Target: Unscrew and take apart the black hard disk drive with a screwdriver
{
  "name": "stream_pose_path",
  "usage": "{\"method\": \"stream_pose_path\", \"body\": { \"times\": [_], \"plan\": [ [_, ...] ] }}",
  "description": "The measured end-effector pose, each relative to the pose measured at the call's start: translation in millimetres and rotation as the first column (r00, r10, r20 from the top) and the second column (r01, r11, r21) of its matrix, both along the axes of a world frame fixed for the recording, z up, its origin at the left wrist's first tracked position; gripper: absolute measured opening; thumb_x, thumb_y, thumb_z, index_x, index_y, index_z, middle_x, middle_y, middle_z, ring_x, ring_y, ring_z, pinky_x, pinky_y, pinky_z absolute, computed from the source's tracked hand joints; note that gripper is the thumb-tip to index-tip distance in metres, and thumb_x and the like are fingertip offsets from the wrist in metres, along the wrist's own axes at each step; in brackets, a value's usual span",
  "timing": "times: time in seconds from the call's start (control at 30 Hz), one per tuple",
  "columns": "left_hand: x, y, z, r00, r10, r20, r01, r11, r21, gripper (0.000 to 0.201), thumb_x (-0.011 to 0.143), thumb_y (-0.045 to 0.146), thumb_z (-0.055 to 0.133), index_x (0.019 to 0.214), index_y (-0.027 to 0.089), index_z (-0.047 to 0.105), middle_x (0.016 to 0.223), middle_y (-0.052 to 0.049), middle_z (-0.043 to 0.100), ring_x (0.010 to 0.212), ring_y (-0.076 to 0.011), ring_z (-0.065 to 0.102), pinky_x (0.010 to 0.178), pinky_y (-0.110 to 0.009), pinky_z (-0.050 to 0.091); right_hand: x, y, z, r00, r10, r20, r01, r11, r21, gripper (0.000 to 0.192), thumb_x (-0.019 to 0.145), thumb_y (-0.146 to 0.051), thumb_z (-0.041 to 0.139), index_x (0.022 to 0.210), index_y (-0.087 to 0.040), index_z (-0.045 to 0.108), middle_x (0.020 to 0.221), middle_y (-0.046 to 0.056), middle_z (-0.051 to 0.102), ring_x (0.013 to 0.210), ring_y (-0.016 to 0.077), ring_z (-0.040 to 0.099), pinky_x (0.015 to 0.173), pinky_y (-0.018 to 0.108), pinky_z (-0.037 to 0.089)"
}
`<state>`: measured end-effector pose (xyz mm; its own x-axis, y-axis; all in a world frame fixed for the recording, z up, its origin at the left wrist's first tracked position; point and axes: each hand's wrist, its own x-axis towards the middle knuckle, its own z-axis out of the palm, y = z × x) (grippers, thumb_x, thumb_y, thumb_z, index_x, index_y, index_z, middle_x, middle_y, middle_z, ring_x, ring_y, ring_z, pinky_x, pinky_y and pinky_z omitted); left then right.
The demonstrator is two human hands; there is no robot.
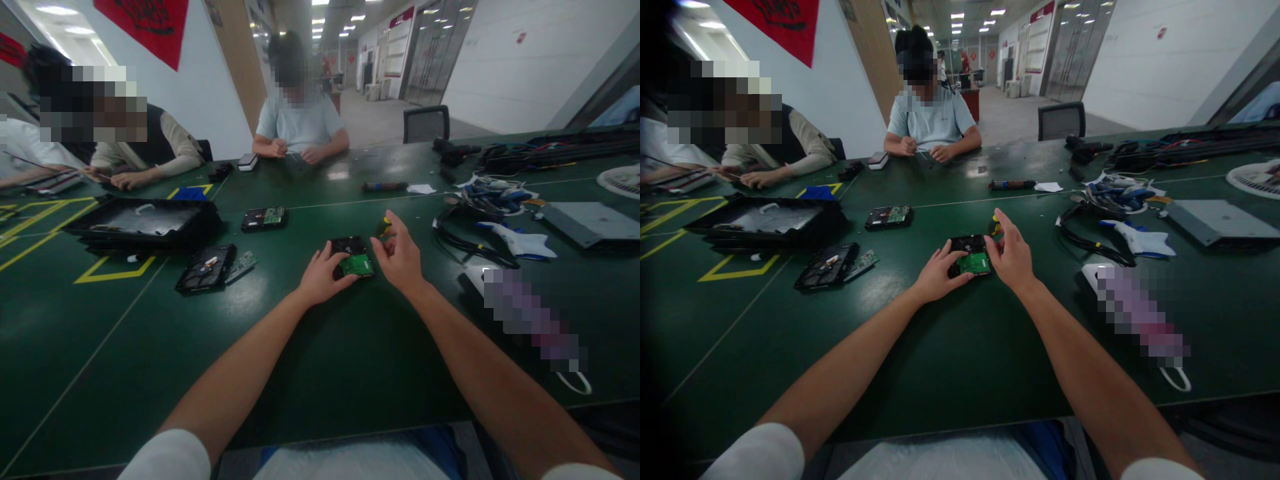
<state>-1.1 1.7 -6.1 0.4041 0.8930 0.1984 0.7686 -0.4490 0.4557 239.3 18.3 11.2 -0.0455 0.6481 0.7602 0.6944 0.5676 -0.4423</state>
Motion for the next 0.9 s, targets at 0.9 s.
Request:
{"method": "stream_pose_path", "body": {
  "times": [0.9],
  "plan": [
    [-0.6, 0.1, -1.9, 1.0, -0.009, 0.01, 0.009, 1.0, 0.018, 0.068, 0.096, 0.066, 0.068, 0.15, 0.025, 0.062, 0.173, -0.021, 0.041, 0.169, -0.0368, 0.02, 0.134, -0.059, 0.026, 0.0, 0.8, -1.4, 0.998, 0.053, -0.014, -0.054, 0.998, -0.024, 0.07, 0.107, -0.039, 0.055, 0.17, -0.03, 0.028, 0.151, 0.015, 0.064, 0.089, 0.0233, 0.078, 0.072, 0.038, 0.069]
  ]
}}
